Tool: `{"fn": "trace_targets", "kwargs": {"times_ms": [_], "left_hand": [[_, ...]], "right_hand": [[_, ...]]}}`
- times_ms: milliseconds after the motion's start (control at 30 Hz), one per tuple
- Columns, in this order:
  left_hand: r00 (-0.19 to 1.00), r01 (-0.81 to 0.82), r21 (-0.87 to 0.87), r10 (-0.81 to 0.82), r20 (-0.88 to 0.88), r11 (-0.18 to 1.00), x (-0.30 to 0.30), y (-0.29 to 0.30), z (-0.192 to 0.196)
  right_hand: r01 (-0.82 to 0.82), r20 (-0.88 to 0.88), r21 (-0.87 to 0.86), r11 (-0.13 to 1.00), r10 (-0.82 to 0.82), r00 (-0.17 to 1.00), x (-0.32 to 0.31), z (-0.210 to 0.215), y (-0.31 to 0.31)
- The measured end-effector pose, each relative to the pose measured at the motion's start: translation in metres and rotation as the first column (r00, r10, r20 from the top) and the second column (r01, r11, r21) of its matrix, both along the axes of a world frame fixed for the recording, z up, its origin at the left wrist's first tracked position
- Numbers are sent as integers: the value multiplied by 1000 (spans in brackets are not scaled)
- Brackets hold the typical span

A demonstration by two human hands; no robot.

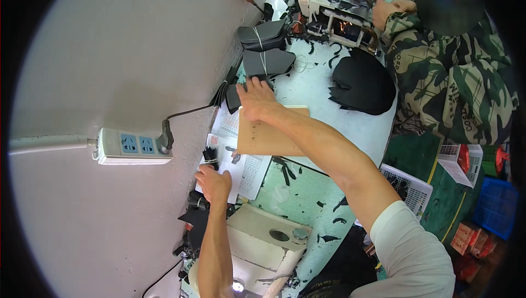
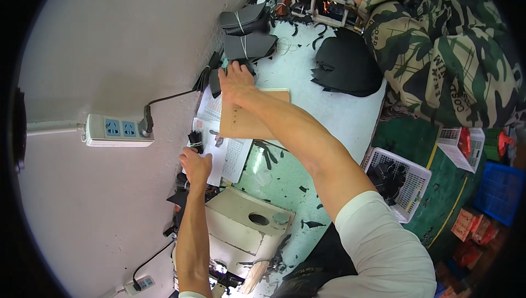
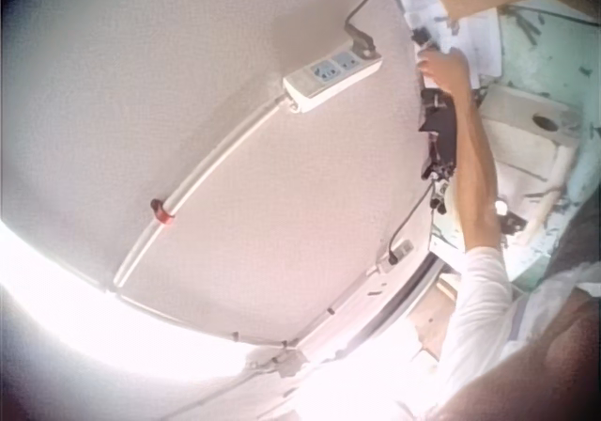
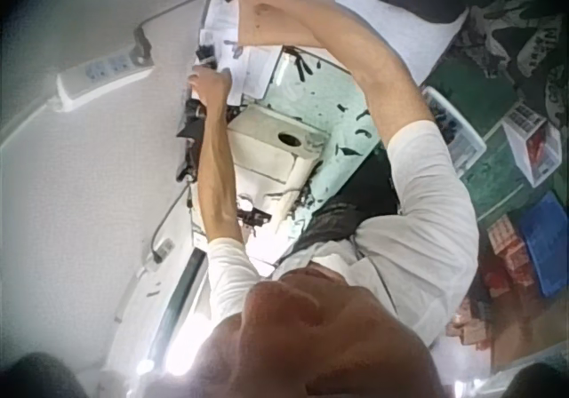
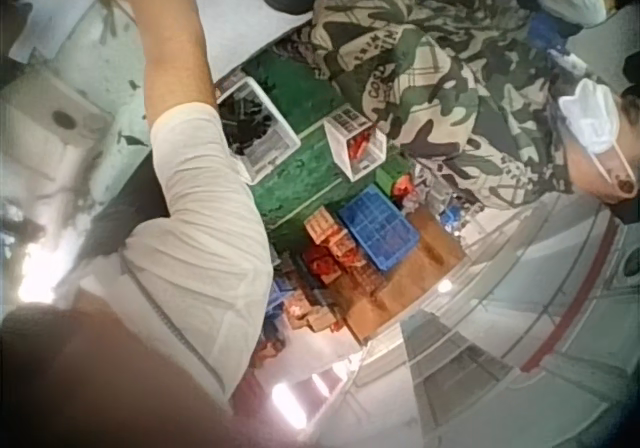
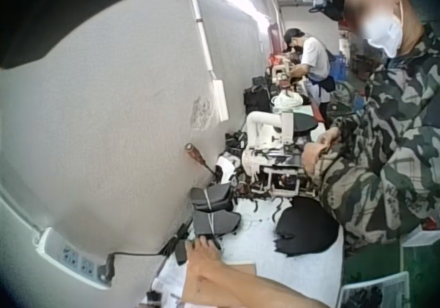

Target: The person trims leather shoe upper components using an industrial skiving machine.

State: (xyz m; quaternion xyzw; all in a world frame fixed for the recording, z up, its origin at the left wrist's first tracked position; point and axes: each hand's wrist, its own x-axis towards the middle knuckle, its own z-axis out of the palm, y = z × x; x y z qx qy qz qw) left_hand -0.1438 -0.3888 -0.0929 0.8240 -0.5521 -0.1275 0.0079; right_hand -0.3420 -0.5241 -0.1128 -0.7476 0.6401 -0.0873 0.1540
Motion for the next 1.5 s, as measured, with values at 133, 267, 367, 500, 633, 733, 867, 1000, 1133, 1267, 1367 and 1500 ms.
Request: {"fn": "trace_targets", "kwargs": {"times_ms": [133, 267, 367, 500, 633, 733, 867, 1000, 1133, 1267, 1367, 1500], "left_hand": [[995, -102, 398, 83, 64, 912, -9, 14, 22], [975, 57, 456, -147, 166, 888, -5, 26, 10], [963, 214, 470, -266, 45, 856, 13, 22, 3], [928, 300, 416, -363, 81, 859, 16, 27, -1], [833, 396, 320, -483, 270, 861, 0, 27, 9], [818, 369, 196, -418, 396, 909, -16, 39, 50], [819, 408, -38, -348, 457, 912, -40, 66, 107], [914, 354, -220, -286, 289, 909, -77, 107, 148], [905, 426, -341, -398, 152, 838, -79, 162, 187], [634, 482, -169, -475, -610, 860, -115, 214, 204], [478, 643, 230, -149, -865, 730, -152, 247, 148], [330, 776, 382, 192, -924, 502, -191, 320, 4]], "right_hand": [[48, 5, 63, 997, -48, 999, -1, -10, -7], [128, 72, 115, 985, -137, 988, -3, -2, -5], [46, 92, -101, 994, -36, 995, -9, 20, 6], [21, 221, -109, 994, 4, 975, -5, 35, 8], [40, 331, 172, 984, -96, 939, -1, 24, -13], [-13, 320, 255, 967, -72, 945, -1, 28, -19], [-50, 302, 173, 984, -4, 953, 7, 36, -18], [-12, 286, 172, 985, -38, 958, 5, 26, -4], [26, 412, -239, 971, 77, 908, -5, 53, 28], [236, 550, -664, 710, 250, 797, -39, 110, 105], [232, 534, -703, 672, 283, 797, -109, 123, 202], [301, 667, -552, 778, 194, 720, -179, 128, 350]]}}
